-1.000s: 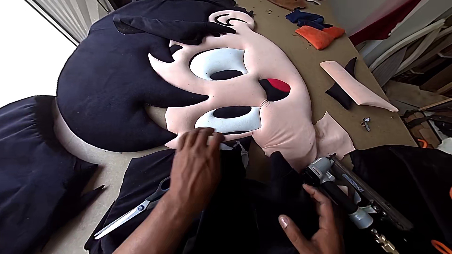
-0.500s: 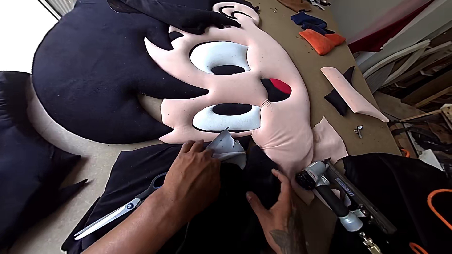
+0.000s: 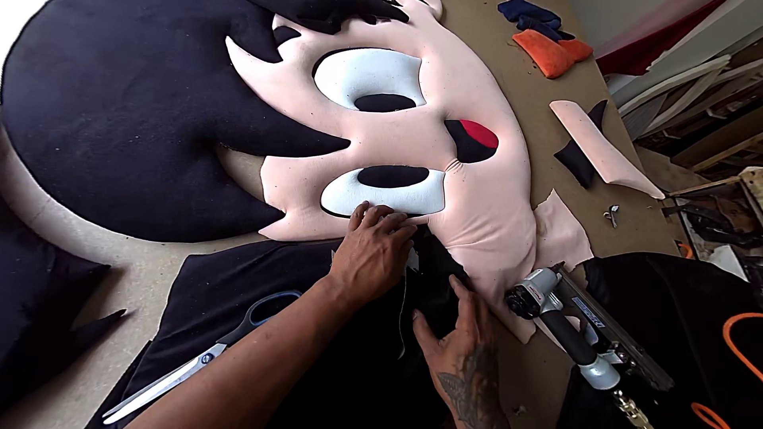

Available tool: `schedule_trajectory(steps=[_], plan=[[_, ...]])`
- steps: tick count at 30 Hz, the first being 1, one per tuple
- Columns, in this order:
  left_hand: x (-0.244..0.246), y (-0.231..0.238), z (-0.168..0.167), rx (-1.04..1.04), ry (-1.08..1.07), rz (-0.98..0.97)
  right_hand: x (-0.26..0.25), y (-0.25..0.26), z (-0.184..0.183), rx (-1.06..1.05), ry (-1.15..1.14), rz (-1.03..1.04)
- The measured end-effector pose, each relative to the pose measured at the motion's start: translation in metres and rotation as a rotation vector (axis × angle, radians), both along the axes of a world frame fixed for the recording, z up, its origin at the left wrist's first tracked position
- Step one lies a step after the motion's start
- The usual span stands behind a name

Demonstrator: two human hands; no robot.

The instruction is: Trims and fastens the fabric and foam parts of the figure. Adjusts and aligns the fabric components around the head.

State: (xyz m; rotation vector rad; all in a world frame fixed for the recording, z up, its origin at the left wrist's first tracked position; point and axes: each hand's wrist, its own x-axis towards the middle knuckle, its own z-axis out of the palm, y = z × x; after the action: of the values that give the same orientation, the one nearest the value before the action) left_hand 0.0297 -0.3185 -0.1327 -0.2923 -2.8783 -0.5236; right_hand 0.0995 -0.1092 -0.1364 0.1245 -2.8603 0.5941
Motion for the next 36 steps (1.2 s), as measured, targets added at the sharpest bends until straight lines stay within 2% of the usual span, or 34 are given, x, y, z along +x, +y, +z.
schedule_trajectory(steps=[8, 14, 20, 24, 27, 31, 36], plan=[[0.0, 0.002, 0.008, 0.002, -0.038, 0.082, -0.001, -0.001, -0.004, 0.012, 0.01, 0.024], [-0.004, 0.02, 0.027, 0.019, -0.179, 0.238, 0.002, 0.011, 0.003, 0.019, -0.053, 0.12], [-0.008, 0.021, 0.016, 0.1, -0.268, 0.195, -0.01, 0.012, -0.004, 0.076, -0.042, 0.159], [-0.01, 0.019, 0.014, 0.117, -0.271, 0.178, -0.012, 0.009, -0.008, 0.129, -0.031, 0.149], [-0.002, 0.012, 0.011, 0.111, -0.218, 0.185, -0.006, 0.001, -0.004, 0.098, -0.043, 0.177], [-0.005, 0.013, 0.005, 0.093, -0.124, 0.198, -0.002, -0.001, -0.004, 0.099, -0.024, 0.095], [-0.005, 0.008, 0.007, 0.079, -0.122, 0.191, -0.001, 0.005, -0.011, 0.097, 0.01, 0.1]])
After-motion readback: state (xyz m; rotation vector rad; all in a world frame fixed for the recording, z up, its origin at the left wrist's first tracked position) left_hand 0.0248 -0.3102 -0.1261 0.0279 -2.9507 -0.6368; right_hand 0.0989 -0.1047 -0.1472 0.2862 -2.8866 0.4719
